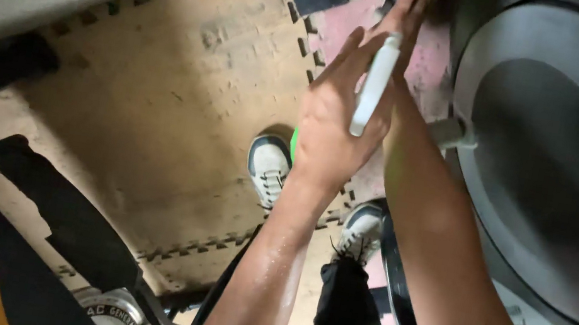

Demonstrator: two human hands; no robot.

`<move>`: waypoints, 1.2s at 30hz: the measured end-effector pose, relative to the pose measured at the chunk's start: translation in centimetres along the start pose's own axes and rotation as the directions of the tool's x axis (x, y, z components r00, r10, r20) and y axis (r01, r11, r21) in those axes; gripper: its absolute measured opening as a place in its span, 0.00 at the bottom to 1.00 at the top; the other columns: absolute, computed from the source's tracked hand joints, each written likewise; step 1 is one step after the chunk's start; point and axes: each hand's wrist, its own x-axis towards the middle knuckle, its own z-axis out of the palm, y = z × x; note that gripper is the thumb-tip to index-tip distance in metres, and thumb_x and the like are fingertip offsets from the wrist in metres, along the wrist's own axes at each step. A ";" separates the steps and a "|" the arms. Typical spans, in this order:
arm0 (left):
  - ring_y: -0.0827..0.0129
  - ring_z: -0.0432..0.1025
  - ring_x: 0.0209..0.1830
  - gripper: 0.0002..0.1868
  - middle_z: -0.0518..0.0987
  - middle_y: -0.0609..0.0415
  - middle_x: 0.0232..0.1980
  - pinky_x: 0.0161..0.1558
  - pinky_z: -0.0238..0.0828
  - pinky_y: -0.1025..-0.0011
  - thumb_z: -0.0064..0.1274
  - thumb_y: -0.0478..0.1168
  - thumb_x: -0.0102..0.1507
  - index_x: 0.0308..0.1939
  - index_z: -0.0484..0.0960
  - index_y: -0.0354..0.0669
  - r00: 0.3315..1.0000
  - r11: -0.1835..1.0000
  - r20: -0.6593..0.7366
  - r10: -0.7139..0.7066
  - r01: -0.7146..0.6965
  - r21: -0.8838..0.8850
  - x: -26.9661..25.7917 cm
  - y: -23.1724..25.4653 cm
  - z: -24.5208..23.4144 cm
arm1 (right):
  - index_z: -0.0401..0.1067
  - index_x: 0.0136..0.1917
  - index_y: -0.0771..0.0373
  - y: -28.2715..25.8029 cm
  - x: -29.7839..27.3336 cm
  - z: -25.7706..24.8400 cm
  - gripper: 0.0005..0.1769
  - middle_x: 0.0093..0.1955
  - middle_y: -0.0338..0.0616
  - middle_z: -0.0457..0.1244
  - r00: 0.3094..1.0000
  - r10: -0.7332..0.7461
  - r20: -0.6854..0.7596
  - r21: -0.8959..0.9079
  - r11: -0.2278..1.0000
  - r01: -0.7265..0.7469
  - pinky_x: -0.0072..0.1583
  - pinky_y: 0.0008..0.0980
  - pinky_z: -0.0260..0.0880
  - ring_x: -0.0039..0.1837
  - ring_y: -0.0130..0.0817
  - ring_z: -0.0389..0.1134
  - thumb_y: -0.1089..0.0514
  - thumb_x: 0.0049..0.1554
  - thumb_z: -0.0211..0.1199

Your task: Wiping down and cleaning an elliptical trainer with a spray bottle and a rag.

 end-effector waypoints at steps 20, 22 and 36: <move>0.51 0.78 0.61 0.24 0.77 0.37 0.67 0.58 0.79 0.64 0.55 0.33 0.63 0.65 0.79 0.36 0.957 0.980 -0.220 -0.191 0.199 0.014 -10.0 14.7 1.1 | 0.75 0.60 0.72 -4.2 0.3 -17.7 0.20 0.64 0.61 0.64 0.861 -0.355 0.363 -0.719 0.481 0.501 0.73 0.60 0.49 0.70 0.58 0.59 0.60 0.58 0.56; 0.52 0.78 0.65 0.20 0.80 0.39 0.64 0.61 0.78 0.65 0.55 0.33 0.66 0.63 0.79 0.34 0.948 0.981 -0.257 -0.189 0.195 -0.005 -10.3 13.6 1.9 | 0.66 0.75 0.72 -2.2 0.9 -17.1 0.25 0.73 0.63 0.59 0.847 -0.287 0.448 -0.824 0.236 0.515 0.79 0.61 0.38 0.80 0.61 0.52 0.56 0.70 0.49; 0.52 0.76 0.66 0.21 0.79 0.34 0.64 0.63 0.76 0.64 0.53 0.33 0.65 0.63 0.78 0.31 0.868 0.915 -0.299 -0.397 0.351 -0.197 -8.2 11.2 -0.4 | 0.47 0.85 0.67 3.0 0.5 -7.2 0.38 0.85 0.57 0.45 0.773 0.067 0.631 -0.499 -0.729 0.469 0.81 0.53 0.29 0.85 0.54 0.43 0.48 0.66 0.41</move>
